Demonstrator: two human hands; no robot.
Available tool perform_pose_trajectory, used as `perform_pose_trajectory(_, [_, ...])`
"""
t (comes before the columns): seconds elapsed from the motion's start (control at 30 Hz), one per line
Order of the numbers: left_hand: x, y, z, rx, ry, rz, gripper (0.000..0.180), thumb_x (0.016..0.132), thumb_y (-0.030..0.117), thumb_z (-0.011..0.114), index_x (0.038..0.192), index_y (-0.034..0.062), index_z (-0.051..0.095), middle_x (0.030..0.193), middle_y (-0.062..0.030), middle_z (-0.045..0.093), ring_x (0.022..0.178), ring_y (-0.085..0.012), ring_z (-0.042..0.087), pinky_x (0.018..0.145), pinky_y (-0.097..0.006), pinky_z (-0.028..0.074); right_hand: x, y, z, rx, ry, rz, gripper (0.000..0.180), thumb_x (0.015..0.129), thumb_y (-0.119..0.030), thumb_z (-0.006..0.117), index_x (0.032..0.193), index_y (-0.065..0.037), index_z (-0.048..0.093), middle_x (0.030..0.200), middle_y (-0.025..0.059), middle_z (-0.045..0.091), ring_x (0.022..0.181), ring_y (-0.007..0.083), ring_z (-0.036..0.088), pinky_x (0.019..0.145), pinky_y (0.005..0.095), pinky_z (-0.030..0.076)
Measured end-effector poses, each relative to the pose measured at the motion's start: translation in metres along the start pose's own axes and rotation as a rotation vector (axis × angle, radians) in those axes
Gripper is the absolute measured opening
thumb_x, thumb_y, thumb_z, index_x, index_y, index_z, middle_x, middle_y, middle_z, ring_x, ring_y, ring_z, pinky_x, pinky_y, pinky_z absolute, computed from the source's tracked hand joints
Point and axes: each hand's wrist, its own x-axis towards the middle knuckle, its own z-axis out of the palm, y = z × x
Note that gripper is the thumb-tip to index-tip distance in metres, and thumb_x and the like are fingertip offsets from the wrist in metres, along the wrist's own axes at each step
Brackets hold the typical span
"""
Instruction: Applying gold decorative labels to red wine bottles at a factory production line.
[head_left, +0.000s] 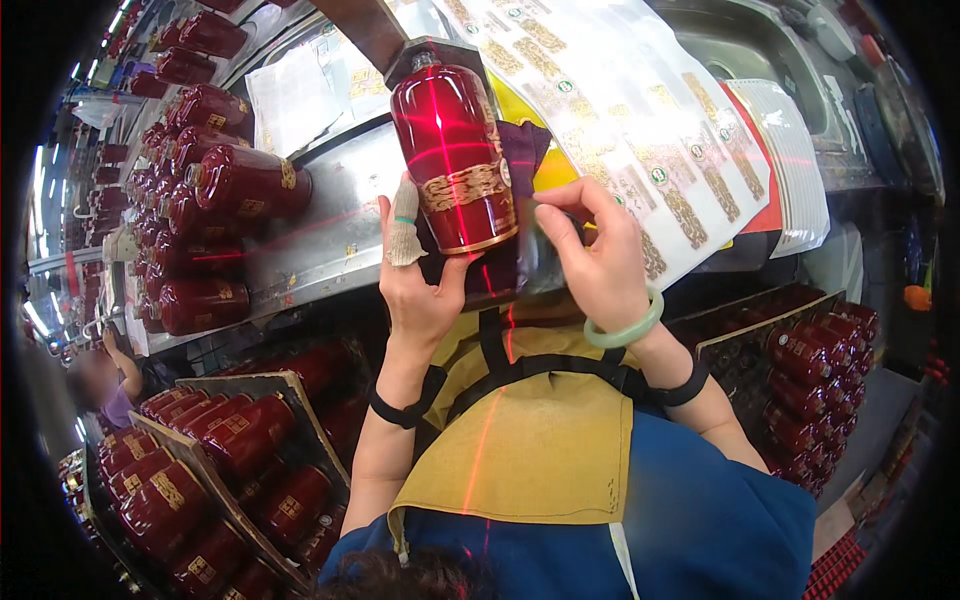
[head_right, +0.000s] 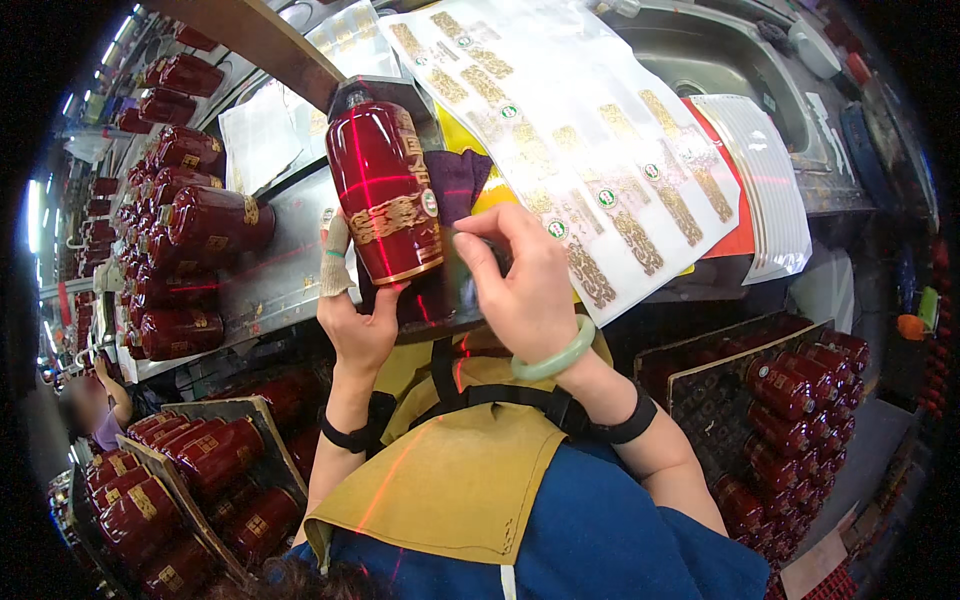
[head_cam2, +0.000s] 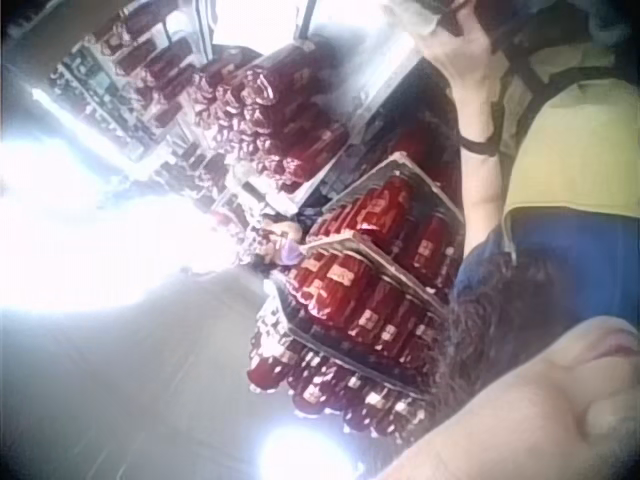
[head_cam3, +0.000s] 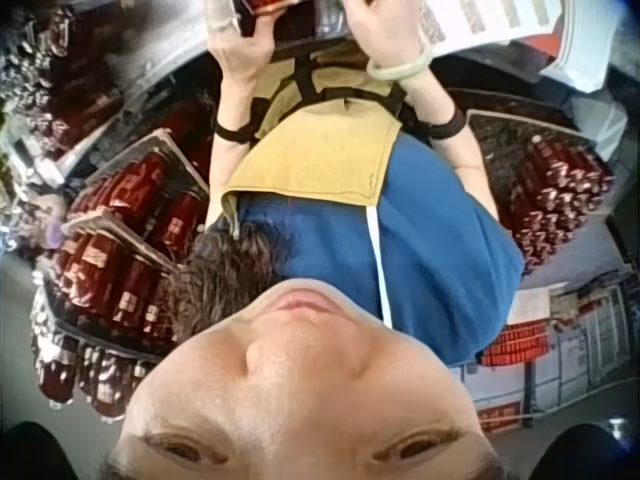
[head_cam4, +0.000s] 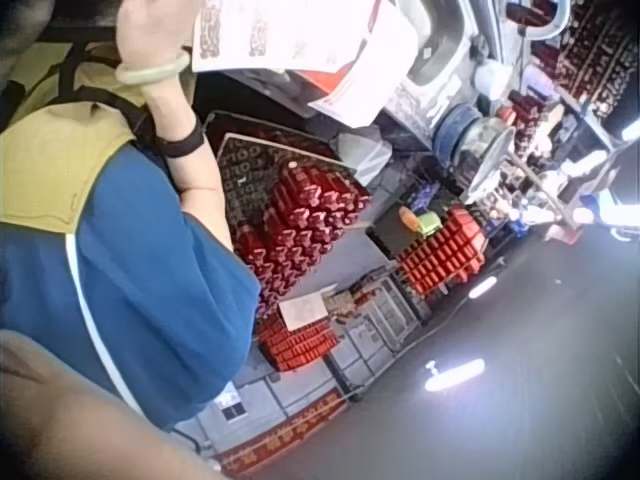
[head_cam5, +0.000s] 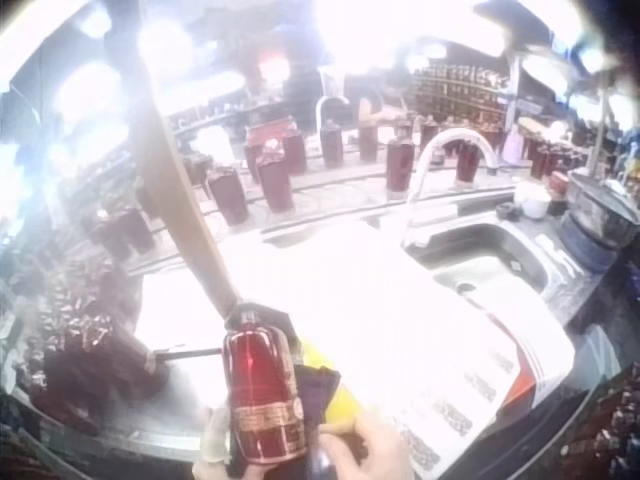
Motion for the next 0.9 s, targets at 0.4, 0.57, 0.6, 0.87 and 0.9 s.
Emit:
perform_pose_trajectory(0.4, [0.056, -0.019, 0.001, -0.699, 0.033, -0.53, 0.084, 0.095, 0.029, 0.078, 0.153, -0.0062, 0.029, 0.157, -0.0233, 0.038, 0.141, -0.0352, 0.048, 0.116, -0.044, 0.042, 0.012, 0.004, -0.029, 0.045, 0.005, -0.043, 0.012, 0.095, 0.0, 0.067, 0.105, 0.001, 0.071, 0.099, 0.011, 0.073, 0.091, 0.0197, 0.069, 0.085, 0.0316, 0.053])
perform_pose_trajectory(0.57, [0.109, -0.024, -0.003, -1.029, -0.414, -0.901, 0.055, 0.095, 0.036, 0.076, 0.132, -0.0011, 0.06, 0.117, -0.0118, 0.072, 0.102, -0.0175, 0.07, 0.09, -0.033, 0.056, 0.012, -0.02, -0.025, 0.317, -0.029, -0.126, 0.013, 0.102, -0.005, 0.058, 0.104, -0.001, 0.07, 0.097, 0.0085, 0.068, 0.097, 0.0165, 0.064, 0.091, 0.0305, 0.05])
perform_pose_trajectory(0.6, [0.103, -0.032, -0.009, -1.03, -0.404, -0.868, 0.054, 0.096, 0.035, 0.074, 0.134, -0.0018, 0.059, 0.118, -0.0119, 0.071, 0.102, -0.0189, 0.071, 0.091, -0.034, 0.057, 0.014, -0.029, -0.032, 0.222, -0.024, -0.103, 0.014, 0.102, -0.01, 0.06, 0.104, -0.002, 0.071, 0.098, 0.0092, 0.068, 0.094, 0.0174, 0.063, 0.088, 0.0312, 0.05])
perform_pose_trajectory(0.87, [0.07, 0.056, 0.0, -0.976, -0.805, -0.448, 0.083, 0.077, 0.041, 0.088, 0.137, -0.003, 0.052, 0.123, -0.0117, 0.066, 0.11, -0.0221, 0.066, 0.097, -0.036, 0.052, 0.008, -0.061, -0.08, 0.064, -0.008, -0.248, 0.019, 0.094, -0.019, 0.073, 0.098, -0.004, 0.063, 0.092, 0.0128, 0.064, 0.083, 0.0271, 0.065, 0.08, 0.0375, 0.05])
perform_pose_trajectory(0.9, [0.064, 0.066, 0.014, -0.969, -0.732, -0.436, 0.087, 0.069, 0.04, 0.093, 0.134, -0.0037, 0.055, 0.118, -0.0095, 0.068, 0.107, -0.0195, 0.066, 0.095, -0.034, 0.052, 0.001, -0.058, -0.09, 0.051, 0.027, -0.246, 0.019, 0.094, -0.019, 0.073, 0.098, -0.004, 0.063, 0.092, 0.0128, 0.064, 0.083, 0.0271, 0.065, 0.08, 0.0375, 0.05])
